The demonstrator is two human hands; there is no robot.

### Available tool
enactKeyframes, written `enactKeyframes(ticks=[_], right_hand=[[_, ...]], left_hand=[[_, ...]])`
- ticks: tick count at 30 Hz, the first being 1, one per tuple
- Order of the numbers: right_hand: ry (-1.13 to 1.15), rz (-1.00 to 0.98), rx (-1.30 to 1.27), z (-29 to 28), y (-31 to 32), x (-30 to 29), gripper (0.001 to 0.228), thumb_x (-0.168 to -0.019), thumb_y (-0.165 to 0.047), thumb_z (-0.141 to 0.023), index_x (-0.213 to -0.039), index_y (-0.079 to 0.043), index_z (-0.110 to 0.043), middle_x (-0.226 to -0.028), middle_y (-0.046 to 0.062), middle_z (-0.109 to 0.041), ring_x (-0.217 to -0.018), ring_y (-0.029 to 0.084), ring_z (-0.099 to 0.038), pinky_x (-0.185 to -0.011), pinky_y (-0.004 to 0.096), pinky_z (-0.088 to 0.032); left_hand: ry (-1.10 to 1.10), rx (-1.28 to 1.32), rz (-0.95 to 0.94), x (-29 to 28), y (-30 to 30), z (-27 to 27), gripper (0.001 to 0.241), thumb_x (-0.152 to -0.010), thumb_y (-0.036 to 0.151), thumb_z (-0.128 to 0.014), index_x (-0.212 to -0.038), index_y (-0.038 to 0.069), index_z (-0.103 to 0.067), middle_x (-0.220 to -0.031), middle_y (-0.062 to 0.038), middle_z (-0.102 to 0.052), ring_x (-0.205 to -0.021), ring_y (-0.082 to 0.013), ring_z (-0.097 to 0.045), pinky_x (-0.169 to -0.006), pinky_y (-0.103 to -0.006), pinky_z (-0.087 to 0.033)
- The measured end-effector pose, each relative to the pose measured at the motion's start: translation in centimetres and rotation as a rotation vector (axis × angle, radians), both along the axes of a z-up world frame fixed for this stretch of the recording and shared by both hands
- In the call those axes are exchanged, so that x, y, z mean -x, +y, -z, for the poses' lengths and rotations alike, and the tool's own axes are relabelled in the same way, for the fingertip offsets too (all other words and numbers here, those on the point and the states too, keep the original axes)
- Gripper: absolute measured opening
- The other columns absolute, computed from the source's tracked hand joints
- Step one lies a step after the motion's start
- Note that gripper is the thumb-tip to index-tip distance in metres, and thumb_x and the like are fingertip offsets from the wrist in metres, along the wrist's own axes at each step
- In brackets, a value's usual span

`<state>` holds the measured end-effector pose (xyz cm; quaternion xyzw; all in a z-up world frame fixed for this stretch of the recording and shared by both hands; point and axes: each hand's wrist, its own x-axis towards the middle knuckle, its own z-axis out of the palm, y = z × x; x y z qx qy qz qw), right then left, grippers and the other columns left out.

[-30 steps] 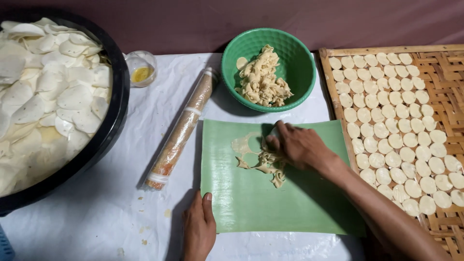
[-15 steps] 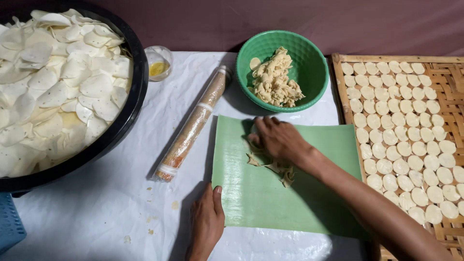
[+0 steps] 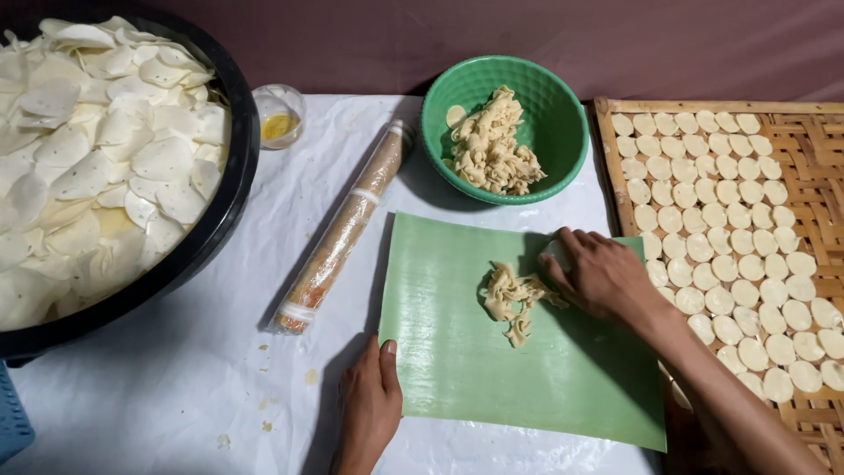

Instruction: The recorder is seen rolling out dough and placing small round cutouts onto a bamboo tray.

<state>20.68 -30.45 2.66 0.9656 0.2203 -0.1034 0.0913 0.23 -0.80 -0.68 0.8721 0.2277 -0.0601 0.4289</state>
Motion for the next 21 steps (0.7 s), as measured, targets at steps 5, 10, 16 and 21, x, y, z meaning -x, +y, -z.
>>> enactKeyframes(ticks=[5, 10, 16, 21], right_hand=[[0.267, -0.231, -0.271, -1.0, 3.8, 2.5, 0.048, -0.104, -0.054, -0.026, -0.123, -0.014, -0.045, -0.112, 0.012, -0.065, -0.097, 0.028, -0.067, -0.09, 0.05, -0.059], [0.233, 0.107, -0.305, -2.9, 2.3, -0.5, 0.048, -0.105, -0.05, -0.032, -0.125, -0.008, -0.045, -0.115, 0.019, -0.07, -0.084, 0.033, -0.074, -0.082, 0.051, -0.063], [-0.328, 0.054, -0.263, 0.1, 0.4, -2.8, 0.069, -0.098, -0.057, -0.06, -0.126, 0.006, -0.057, -0.102, 0.023, -0.058, -0.082, 0.037, -0.063, -0.074, 0.048, -0.056], [-0.216, -0.087, -0.356, -2.5, 6.1, 5.3, 0.065, -0.096, -0.057, -0.056, -0.13, -0.002, -0.063, -0.113, 0.018, -0.064, -0.09, 0.033, -0.064, -0.08, 0.046, -0.059]], left_hand=[[0.0, -0.04, 0.006, 0.0, -0.2, 0.8, 0.029, -0.106, 0.027, -0.042, -0.092, 0.009, -0.06, -0.061, -0.011, -0.062, -0.05, -0.0301, -0.058, -0.061, -0.0484, -0.043], [-0.02, -0.025, -0.027, 0.1, -0.2, 0.5, 0.029, -0.104, 0.027, -0.045, -0.091, 0.008, -0.062, -0.061, -0.011, -0.064, -0.049, -0.0307, -0.058, -0.058, -0.0475, -0.043], [-0.06, -0.041, -0.064, 0.2, -0.1, 0.2, 0.032, -0.104, 0.027, -0.049, -0.082, 0.006, -0.058, -0.055, -0.01, -0.056, -0.046, -0.0259, -0.049, -0.055, -0.0442, -0.042], [-0.155, -0.02, -0.094, 0.3, -0.3, 0.7, 0.022, -0.1, 0.027, -0.055, -0.092, 0.007, -0.06, -0.063, -0.011, -0.064, -0.046, -0.0278, -0.051, -0.056, -0.0453, -0.044]])
